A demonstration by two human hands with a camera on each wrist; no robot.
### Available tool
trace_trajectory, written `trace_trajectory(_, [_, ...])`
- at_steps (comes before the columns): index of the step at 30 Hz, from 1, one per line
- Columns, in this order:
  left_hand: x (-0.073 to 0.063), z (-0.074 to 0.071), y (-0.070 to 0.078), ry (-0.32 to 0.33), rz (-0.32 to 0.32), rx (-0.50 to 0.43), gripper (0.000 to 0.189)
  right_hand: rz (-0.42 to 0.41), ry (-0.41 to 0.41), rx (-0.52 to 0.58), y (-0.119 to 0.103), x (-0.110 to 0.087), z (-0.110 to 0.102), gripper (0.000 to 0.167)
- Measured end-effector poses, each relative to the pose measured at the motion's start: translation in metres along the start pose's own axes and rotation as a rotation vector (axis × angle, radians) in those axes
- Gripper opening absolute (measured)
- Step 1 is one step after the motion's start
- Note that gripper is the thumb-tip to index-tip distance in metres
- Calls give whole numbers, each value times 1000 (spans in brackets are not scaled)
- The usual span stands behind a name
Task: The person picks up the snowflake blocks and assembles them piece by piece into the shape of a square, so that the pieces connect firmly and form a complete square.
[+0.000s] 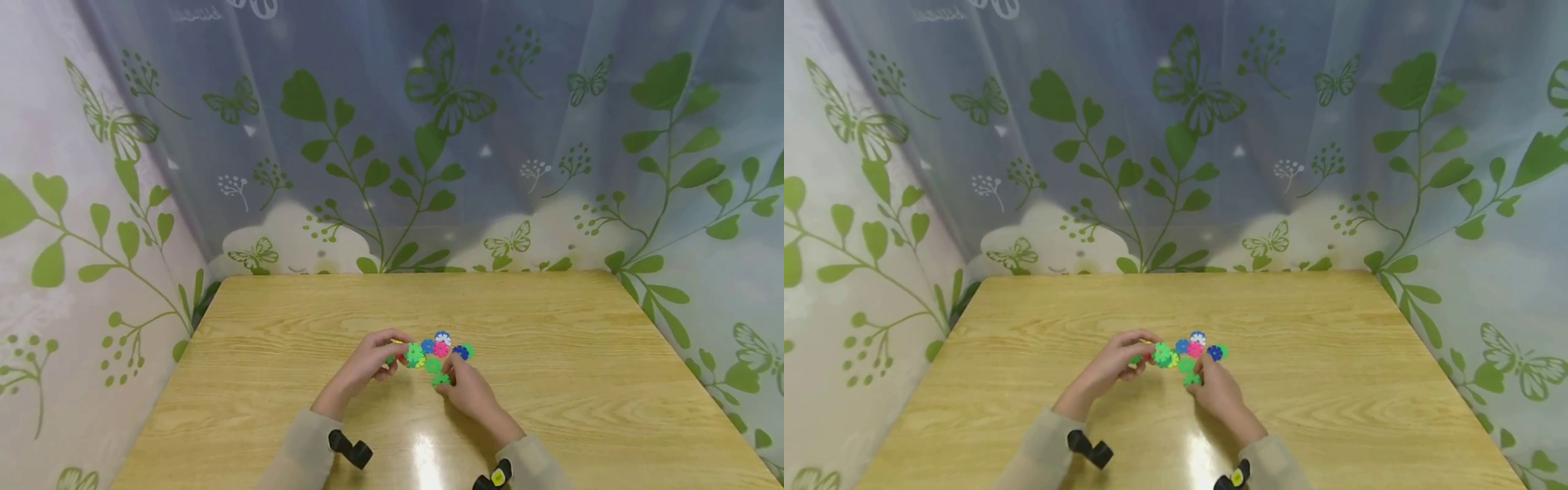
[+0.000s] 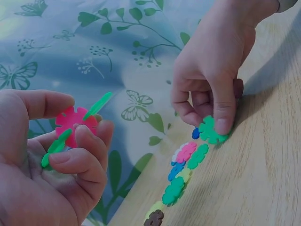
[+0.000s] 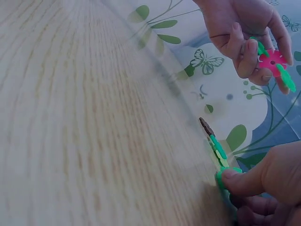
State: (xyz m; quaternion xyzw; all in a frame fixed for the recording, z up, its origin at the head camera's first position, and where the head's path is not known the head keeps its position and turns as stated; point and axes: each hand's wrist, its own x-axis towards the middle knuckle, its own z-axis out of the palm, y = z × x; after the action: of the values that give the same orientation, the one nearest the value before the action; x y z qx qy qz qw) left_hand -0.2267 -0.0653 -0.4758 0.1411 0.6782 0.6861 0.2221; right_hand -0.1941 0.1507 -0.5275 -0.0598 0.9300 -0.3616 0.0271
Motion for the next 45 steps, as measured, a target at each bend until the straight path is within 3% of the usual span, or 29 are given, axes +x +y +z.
trace_trajectory(7, [0, 1, -5, -5, 9, -12, 30, -54, 105, 150, 3, 1, 0, 16])
trace_trajectory(13, [2, 2, -6, 8, 11, -22, 29, -61, 222, 304, -9, 2, -10, 14])
trace_trajectory(21, [4, 7, -5, 28, 20, -32, 30, -48, 252, 515, -32, -2, -20, 3])
trace_trajectory(29, [3, 10, -6, 36, 29, -36, 31, -93, 266, 573, -40, -3, -16, 4])
trace_trajectory(35, [4, 14, -7, 52, 28, 16, 25, -114, 276, 592, -41, -3, -12, 2])
trace_trajectory(40, [4, 16, -9, 37, 43, 64, 21, -145, 298, 541, -41, -3, -12, 5])
trace_trajectory(45, [5, 17, -11, 19, 68, 111, 19, -250, 335, 443, -40, -2, -8, 9])
